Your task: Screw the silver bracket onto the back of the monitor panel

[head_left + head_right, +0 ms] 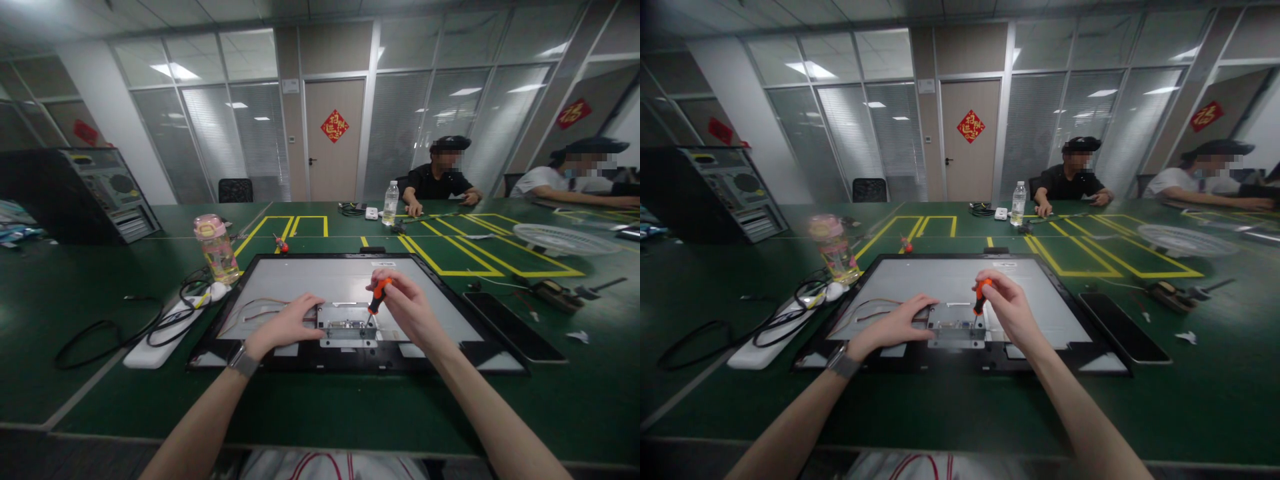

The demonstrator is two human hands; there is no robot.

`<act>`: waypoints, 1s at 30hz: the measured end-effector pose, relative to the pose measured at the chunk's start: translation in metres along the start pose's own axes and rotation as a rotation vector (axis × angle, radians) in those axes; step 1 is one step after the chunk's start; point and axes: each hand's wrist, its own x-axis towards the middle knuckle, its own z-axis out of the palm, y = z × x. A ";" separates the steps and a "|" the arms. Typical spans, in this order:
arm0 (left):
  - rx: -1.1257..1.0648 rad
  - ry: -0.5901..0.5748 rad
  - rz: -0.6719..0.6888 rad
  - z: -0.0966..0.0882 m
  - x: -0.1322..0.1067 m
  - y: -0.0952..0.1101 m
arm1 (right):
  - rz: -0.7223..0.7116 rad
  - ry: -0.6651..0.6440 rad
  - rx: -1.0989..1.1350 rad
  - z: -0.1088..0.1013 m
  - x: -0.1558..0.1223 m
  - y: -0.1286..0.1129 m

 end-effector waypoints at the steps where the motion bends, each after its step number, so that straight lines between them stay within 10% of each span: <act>1: 0.000 0.002 0.000 0.000 0.000 0.000 | -0.010 0.018 -0.006 -0.001 0.000 0.001; 30: 0.000 -0.001 -0.005 0.001 -0.001 -0.001 | -0.039 0.016 -0.225 -0.007 0.000 0.005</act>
